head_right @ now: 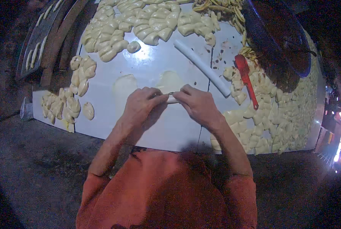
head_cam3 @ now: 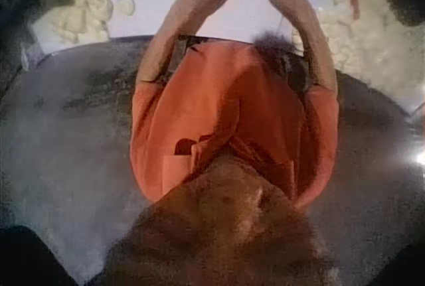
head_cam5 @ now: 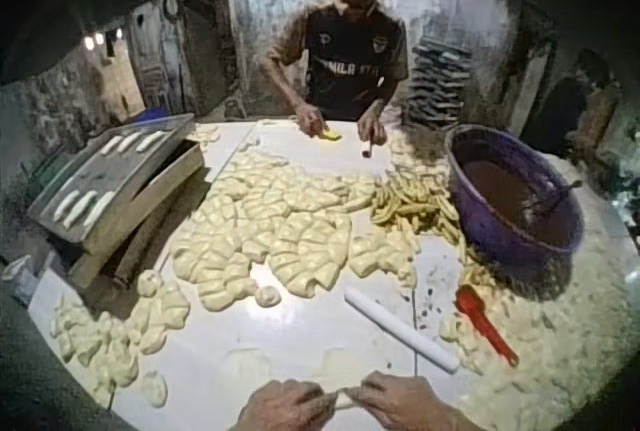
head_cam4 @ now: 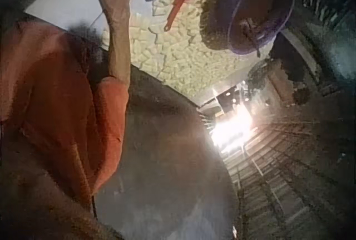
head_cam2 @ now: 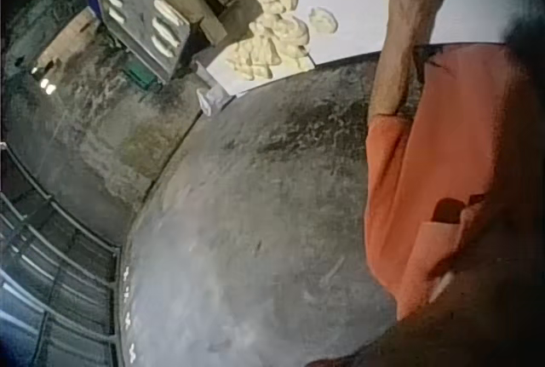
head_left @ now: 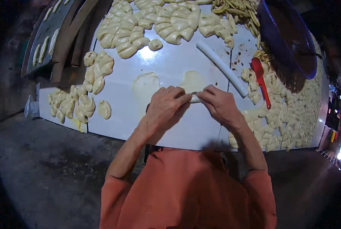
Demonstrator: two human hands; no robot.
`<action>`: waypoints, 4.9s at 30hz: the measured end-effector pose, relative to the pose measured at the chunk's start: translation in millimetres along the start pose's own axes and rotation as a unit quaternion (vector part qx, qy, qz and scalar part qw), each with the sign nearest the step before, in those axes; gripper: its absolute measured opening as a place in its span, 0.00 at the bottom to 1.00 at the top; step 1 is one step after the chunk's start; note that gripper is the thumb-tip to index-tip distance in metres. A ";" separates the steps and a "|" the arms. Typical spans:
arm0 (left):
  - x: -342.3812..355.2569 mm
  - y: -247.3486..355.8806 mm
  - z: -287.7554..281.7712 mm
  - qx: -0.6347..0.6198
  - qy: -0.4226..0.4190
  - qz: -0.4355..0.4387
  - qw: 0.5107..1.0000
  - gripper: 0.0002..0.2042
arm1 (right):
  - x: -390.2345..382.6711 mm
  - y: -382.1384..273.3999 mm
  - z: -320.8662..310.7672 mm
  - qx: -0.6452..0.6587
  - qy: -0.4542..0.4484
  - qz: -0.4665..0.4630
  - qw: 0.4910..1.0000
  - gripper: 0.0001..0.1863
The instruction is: The person spreads a dark filling onto flattened dough pieces using a red spatula, places a small yellow object on each, and rolls the dough by hand into cylinders before placing them onto a metal tray.
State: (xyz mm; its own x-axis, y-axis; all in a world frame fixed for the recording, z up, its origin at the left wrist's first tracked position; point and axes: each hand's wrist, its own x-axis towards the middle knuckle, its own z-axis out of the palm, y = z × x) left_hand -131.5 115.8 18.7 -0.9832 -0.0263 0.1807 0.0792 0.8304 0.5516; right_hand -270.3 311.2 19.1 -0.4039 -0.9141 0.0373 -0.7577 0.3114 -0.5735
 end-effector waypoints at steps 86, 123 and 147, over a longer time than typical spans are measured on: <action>20.6 -5.2 -28.7 0.005 -0.061 -0.001 0.998 0.12 | 3.5 -16.3 -28.4 0.022 0.053 0.010 0.998 0.09; -113.7 -54.7 -62.2 -0.046 0.065 -0.220 0.972 0.08 | 39.3 -110.1 79.8 -0.029 0.014 0.028 0.999 0.11; -109.5 -69.4 -66.2 -0.051 0.038 -0.155 0.986 0.14 | 56.9 -102.7 72.4 -0.024 0.078 0.066 0.994 0.11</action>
State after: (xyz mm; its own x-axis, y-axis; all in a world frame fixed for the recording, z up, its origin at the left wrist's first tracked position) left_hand -18.4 24.2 14.6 -0.9480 -0.3144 0.0493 -0.2026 0.7158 0.6683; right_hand -178.3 208.4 20.8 -0.5733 -0.8141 0.0923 -0.7148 0.4419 -0.5420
